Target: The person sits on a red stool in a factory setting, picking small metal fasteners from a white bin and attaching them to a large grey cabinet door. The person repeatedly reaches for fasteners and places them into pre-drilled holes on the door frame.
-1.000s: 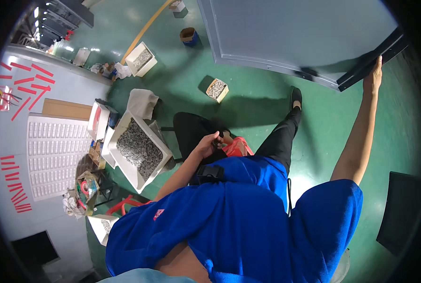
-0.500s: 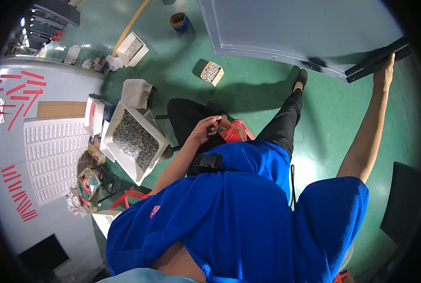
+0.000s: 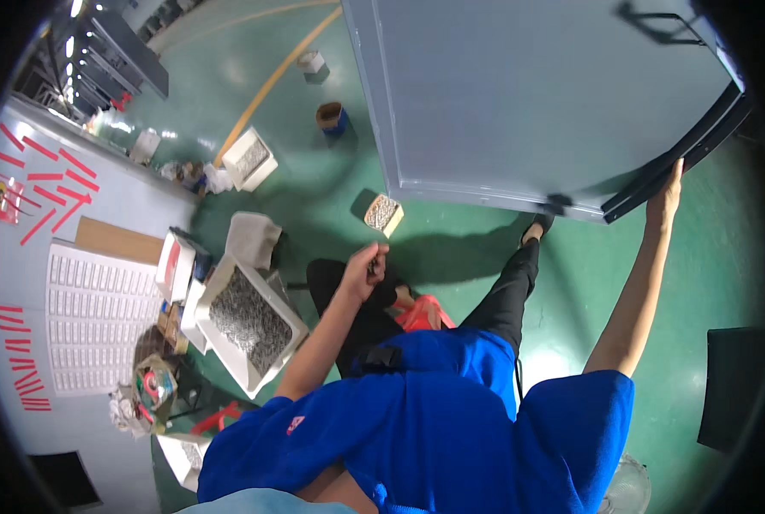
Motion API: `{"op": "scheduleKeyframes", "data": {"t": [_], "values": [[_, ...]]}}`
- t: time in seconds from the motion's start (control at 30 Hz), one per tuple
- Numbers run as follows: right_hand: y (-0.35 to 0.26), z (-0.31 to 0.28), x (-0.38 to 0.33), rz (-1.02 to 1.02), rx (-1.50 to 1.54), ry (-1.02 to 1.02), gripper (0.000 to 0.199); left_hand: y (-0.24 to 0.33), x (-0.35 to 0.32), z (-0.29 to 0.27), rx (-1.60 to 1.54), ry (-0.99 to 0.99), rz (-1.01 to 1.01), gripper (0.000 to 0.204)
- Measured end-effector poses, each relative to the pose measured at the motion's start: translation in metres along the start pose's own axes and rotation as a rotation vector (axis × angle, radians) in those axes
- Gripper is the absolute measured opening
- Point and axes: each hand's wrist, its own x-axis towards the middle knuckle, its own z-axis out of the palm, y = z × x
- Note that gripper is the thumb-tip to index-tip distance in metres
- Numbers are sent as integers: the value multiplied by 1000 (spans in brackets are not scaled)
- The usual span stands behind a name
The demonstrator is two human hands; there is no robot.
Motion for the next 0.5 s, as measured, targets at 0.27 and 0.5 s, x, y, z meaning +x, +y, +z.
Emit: {"op": "scheduleKeyframes", "data": {"t": [0.27, 0.5], "values": [[-4, -8, 9, 272, 408, 67, 44, -93, -41, -45, -404, -66, -243, 20], [12, -30, 12, 199, 442, 53, 48, -96, -19, -64, -395, -5, -244, 18]]}}
